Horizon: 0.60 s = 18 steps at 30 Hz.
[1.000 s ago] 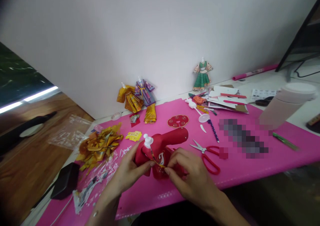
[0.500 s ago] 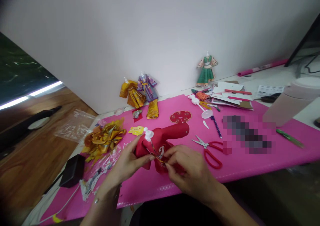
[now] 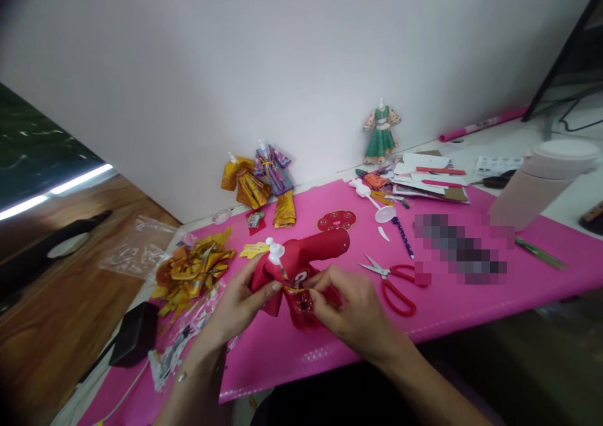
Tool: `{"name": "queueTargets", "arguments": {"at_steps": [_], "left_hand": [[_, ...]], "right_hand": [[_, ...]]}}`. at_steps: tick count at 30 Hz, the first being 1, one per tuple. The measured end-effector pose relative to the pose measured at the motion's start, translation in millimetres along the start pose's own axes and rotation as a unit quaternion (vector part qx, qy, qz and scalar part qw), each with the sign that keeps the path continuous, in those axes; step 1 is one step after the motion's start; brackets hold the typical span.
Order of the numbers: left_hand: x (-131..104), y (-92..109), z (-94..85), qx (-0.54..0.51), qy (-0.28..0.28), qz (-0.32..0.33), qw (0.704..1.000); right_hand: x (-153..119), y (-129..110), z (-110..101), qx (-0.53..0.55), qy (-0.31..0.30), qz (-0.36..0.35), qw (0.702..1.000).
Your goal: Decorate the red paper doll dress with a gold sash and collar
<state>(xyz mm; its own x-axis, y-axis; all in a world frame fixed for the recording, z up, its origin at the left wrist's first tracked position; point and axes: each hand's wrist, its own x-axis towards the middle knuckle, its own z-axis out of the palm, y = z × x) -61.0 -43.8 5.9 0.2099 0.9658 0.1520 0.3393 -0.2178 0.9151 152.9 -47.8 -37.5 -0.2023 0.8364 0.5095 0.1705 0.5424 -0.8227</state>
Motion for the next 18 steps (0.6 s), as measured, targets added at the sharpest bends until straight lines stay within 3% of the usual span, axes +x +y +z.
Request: {"name": "queueTargets", "arguments": {"at_steps": [18], "left_hand": [[-2.5, -7.4, 8.8, 0.018, 0.016, -0.005, 1.000]], "right_hand": [[8.3, 4.6, 8.9, 0.032, 0.042, 0.104, 0.993]]}}
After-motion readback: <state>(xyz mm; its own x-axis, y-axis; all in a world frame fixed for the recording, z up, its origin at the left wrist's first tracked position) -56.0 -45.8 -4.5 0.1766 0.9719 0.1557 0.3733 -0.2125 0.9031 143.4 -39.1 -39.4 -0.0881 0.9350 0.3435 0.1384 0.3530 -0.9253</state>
